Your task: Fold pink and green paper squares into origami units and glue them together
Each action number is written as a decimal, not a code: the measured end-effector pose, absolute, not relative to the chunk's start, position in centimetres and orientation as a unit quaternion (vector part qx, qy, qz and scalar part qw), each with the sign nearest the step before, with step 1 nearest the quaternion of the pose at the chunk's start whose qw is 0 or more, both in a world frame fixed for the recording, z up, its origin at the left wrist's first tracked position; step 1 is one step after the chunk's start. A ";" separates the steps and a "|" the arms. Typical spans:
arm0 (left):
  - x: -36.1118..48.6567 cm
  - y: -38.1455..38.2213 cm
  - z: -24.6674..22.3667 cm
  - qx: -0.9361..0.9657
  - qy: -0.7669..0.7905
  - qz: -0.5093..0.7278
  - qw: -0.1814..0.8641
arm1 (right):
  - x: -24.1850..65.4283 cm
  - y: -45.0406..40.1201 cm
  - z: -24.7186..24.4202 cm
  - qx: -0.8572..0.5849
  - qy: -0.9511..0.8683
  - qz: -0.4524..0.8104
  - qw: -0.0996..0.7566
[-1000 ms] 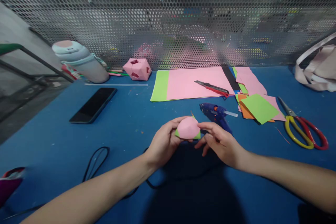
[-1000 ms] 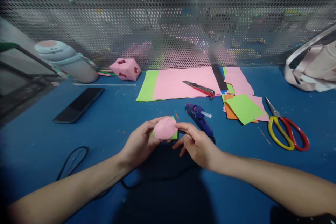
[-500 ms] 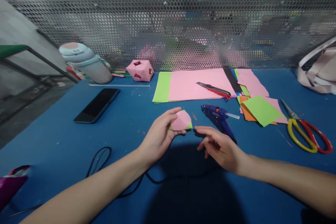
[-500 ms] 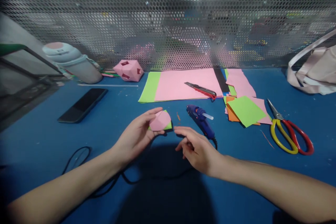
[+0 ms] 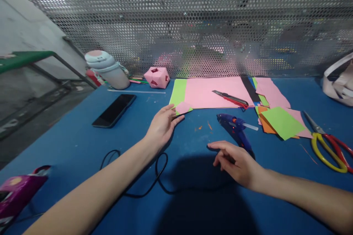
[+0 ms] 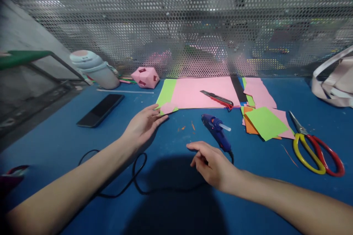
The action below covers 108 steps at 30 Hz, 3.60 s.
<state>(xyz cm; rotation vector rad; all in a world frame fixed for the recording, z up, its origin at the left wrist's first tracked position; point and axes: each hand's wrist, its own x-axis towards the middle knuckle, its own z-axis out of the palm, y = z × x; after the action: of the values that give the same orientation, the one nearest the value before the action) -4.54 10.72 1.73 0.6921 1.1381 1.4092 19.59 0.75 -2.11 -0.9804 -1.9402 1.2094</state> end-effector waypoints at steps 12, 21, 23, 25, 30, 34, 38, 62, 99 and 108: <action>-3.0 7.8 2.5 0.511 0.494 0.588 0.387 | 20.2 -0.1 0.0 -0.281 -0.814 0.346 0.373; -0.9 1.8 3.1 0.957 0.090 0.236 0.142 | 20.3 -1.2 2.7 0.037 -0.963 -0.009 0.267; -0.3 1.1 2.8 0.974 -0.022 0.223 0.031 | 20.9 -1.0 3.7 0.029 -0.965 -0.039 0.257; 0.1 0.7 2.4 0.976 -0.053 0.211 -0.024 | 21.7 -1.1 5.2 -0.015 -0.976 -0.064 0.208; 0.2 0.4 2.1 0.982 -0.047 0.176 -0.045 | 25.5 -0.7 7.7 -0.346 -0.935 -0.042 0.060; 0.3 0.0 2.0 0.985 -0.054 0.159 -0.046 | 28.8 2.2 7.0 -0.466 -0.885 -0.008 -0.006; 0.7 -1.1 1.6 0.985 -0.060 0.151 -0.065 | 29.6 5.1 6.2 -0.517 -0.854 0.060 -0.016; 1.2 -1.7 1.9 0.981 0.167 -0.050 -0.086 | 24.1 5.0 1.3 -0.508 -0.809 0.230 0.185; 2.4 -2.4 2.6 0.774 0.339 0.151 0.514 | 29.5 -1.0 2.7 -0.431 -0.838 -0.237 0.237; 3.9 -3.0 1.9 0.417 0.306 0.229 0.825 | 26.5 -5.3 1.7 -0.106 -0.987 0.030 0.115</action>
<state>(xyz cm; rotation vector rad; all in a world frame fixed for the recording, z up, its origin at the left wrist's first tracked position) 3.88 -2.97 1.93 0.8860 0.6498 0.4863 26.50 -5.28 1.72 -0.3120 -2.8922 0.0892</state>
